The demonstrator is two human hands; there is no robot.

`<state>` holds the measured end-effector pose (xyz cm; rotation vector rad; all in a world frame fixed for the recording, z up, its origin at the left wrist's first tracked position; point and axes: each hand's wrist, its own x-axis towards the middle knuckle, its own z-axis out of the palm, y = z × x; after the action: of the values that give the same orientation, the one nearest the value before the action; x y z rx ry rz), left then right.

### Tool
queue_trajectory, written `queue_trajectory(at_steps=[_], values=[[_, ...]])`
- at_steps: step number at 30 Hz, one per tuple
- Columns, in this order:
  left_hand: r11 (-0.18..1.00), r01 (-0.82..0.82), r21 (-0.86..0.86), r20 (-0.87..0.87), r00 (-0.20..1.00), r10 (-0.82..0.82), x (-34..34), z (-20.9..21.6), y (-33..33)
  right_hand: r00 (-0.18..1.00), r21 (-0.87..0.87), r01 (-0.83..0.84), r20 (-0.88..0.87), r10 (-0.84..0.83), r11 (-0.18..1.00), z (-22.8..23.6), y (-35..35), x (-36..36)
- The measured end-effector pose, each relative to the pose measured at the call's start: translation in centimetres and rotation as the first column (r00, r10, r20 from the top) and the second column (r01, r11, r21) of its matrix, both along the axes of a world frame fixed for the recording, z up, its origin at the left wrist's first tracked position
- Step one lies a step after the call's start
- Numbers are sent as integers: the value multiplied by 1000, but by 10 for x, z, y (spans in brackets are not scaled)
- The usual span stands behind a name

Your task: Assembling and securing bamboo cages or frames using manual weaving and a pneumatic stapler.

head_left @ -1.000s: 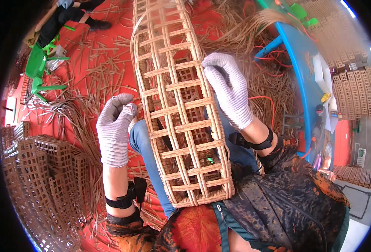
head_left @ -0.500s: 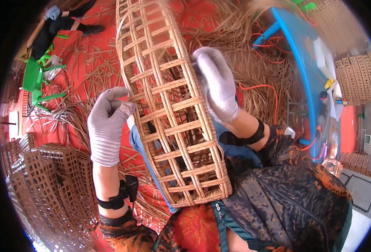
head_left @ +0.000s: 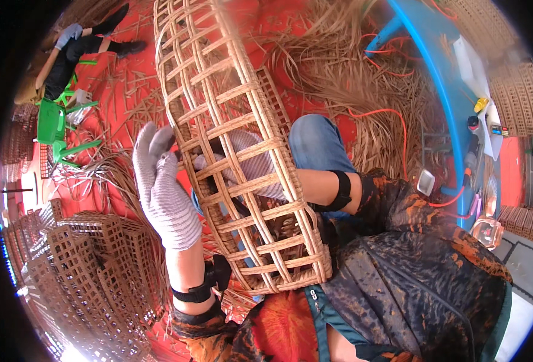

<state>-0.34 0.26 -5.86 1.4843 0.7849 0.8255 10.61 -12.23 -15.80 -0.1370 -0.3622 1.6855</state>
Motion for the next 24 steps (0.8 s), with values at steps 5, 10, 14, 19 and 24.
queue_trajectory(at_steps=[5, 10, 14, 19, 24], values=[[990, 123, 69, -6, 992, -123, 2, 0, 1, 1000, -14, 28, 6, -28, 999, 5, 3, -1], [994, 49, 94, -133, 990, -36, -10, -6, -6, 878, -214, 410, 357, -320, 887, 0, 17, 25], [971, 179, -161, -239, 947, -214, -25, -10, -8, 219, -15, 763, 947, -237, 646, 48, -28, 77], [970, 206, -128, -186, 956, -228, -27, -13, -7, -198, 201, 896, 979, -48, 396, 13, -97, 166], [980, 182, -81, -183, 964, -194, -28, -19, -12, -706, 613, 330, 665, -243, 717, 60, -32, 120]])
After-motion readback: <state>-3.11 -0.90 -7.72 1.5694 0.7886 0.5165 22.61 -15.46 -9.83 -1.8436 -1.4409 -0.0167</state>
